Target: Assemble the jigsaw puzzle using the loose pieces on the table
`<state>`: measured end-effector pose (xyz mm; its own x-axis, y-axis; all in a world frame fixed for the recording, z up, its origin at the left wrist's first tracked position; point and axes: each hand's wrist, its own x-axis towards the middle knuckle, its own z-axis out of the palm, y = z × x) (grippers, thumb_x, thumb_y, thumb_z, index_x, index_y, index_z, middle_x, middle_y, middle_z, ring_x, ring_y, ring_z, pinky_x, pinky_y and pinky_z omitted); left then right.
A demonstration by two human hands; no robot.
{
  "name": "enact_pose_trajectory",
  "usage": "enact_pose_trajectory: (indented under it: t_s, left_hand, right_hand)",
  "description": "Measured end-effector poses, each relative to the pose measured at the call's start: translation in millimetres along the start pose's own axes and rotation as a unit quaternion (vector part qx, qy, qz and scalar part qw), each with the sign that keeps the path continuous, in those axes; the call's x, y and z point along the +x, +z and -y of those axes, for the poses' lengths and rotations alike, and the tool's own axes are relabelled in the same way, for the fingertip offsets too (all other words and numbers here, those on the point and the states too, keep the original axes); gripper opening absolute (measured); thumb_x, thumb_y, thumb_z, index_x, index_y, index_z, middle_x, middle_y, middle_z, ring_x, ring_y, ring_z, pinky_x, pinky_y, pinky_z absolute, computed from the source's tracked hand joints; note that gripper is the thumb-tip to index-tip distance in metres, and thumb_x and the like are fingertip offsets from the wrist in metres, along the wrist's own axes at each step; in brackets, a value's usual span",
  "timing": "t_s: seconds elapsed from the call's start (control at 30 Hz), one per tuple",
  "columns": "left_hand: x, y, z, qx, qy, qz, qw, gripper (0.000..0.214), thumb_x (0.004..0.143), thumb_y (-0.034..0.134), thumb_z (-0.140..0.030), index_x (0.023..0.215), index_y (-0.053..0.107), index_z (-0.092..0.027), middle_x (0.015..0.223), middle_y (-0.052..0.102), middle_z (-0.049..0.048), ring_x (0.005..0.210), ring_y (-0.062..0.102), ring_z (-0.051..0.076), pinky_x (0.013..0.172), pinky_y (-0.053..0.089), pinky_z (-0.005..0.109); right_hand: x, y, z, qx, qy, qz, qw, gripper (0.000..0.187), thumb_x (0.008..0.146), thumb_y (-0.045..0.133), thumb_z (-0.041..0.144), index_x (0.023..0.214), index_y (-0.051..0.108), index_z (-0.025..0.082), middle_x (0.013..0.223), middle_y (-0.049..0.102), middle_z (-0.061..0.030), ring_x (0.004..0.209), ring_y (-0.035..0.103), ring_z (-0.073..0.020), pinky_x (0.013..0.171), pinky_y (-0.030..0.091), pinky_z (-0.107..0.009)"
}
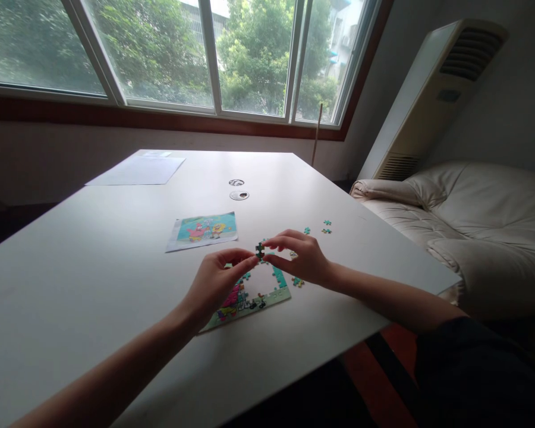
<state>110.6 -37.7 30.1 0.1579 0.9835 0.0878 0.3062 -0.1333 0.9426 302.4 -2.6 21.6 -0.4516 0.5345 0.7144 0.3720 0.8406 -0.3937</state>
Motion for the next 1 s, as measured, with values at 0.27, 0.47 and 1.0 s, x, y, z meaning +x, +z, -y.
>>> enact_pose_trajectory:
  t_s: [0.27, 0.47, 1.0]
  left_hand:
    - [15.6, -41.7, 17.7, 0.280, 0.187, 0.038, 0.941, 0.020, 0.075, 0.059, -0.040, 0.077, 0.071, -0.024, 0.077, 0.070, 0.0033, 0.077, 0.059, 0.021, 0.073, 0.045, 0.033]
    - [5.0, -58.0, 36.8, 0.327, 0.261, 0.098, 0.903, 0.020, 0.082, 0.056, -0.036, 0.082, 0.072, -0.026, 0.082, 0.067, 0.0049, 0.081, 0.056, 0.020, 0.073, 0.044, 0.031]
    - [-6.4, -56.4, 40.2, 0.369, 0.277, 0.141, 0.876, 0.017, 0.086, 0.056, -0.034, 0.091, 0.070, -0.027, 0.086, 0.065, 0.0046, 0.087, 0.053, 0.021, 0.073, 0.045, 0.030]
  right_hand:
    - [-4.5, 0.0, -2.8, 0.005, 0.050, 0.089, 0.995, 0.018, 0.076, 0.068, 0.031, 0.088, 0.068, 0.017, 0.076, 0.067, -0.0034, 0.067, 0.059, -0.0118, 0.066, 0.049, -0.026]
    - [-5.3, 8.7, -0.6, 0.033, 0.073, 0.182, 0.980, 0.018, 0.076, 0.069, 0.031, 0.087, 0.070, 0.017, 0.078, 0.066, -0.0046, 0.072, 0.059, -0.0133, 0.065, 0.046, -0.024]
    - [-3.7, 23.4, 2.4, -0.010, 0.050, 0.223, 0.973, 0.019, 0.076, 0.069, 0.036, 0.084, 0.073, 0.019, 0.075, 0.065, -0.0044, 0.071, 0.056, -0.0135, 0.067, 0.042, -0.024]
